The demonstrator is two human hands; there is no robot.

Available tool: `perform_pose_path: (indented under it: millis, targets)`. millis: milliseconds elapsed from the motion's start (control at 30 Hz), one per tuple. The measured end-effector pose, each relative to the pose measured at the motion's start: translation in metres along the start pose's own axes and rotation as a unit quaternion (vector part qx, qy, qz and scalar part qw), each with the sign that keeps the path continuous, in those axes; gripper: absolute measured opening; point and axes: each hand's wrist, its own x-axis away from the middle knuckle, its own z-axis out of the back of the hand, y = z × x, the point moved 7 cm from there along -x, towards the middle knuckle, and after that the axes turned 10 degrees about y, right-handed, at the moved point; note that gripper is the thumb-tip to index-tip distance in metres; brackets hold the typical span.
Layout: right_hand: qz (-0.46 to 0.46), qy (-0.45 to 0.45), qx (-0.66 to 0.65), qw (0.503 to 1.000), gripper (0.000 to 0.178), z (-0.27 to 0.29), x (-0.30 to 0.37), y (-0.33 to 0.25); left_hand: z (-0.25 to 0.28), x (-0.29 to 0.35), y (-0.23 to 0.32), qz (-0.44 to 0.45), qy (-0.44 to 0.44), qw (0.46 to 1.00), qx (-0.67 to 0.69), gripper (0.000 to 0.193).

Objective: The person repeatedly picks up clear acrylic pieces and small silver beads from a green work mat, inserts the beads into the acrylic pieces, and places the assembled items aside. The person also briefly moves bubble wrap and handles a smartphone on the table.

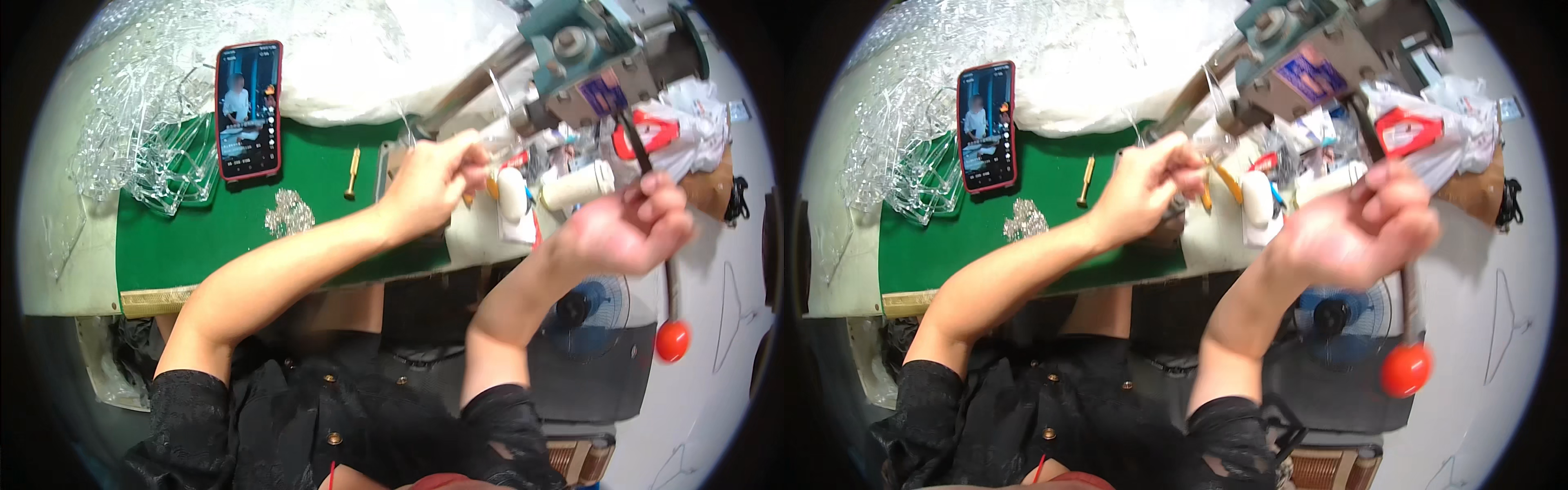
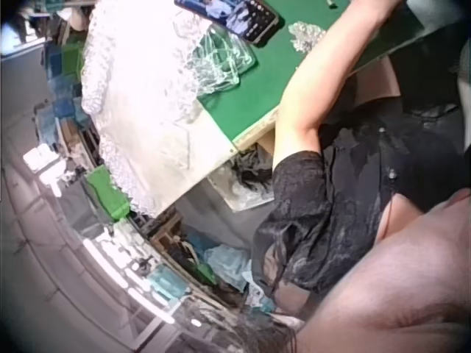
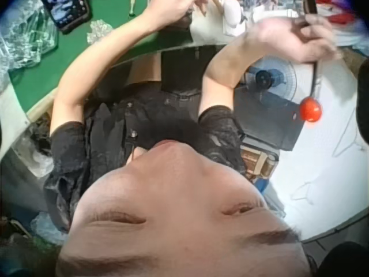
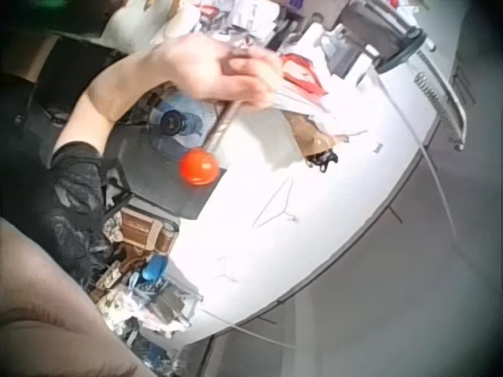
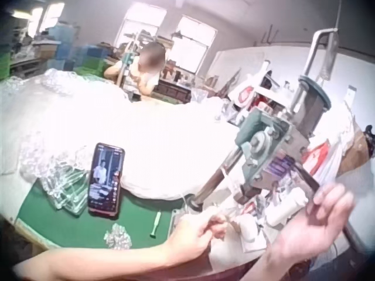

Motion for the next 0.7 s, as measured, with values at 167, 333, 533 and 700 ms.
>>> perform_pose_path:
  millis: [167,333,533,700]
  targets:
    - [-0.163,-0.086,-0.020,0.983,0.036,-0.033,-0.043,0.007,0.026,0.000,0.030,-0.031,-0.061,0.984,-0.165,0.009]
    - [-0.122,-0.133,0.022,0.983,0.036,0.000,0.039,0.010,0.066,0.058,0.085,0.032,-0.164,0.985,-0.033,0.061]
    - [-0.316,-0.471,0.131,0.813,0.014,-0.038,0.259,-0.004,0.165,0.125,0.158,-0.162,-0.169,0.827,-0.511,0.069]
    - [-0.317,-0.492,0.147,0.798,0.012,-0.041,0.281,-0.005,0.258,0.171,0.174,-0.197,0.306,0.838,-0.407,0.062]
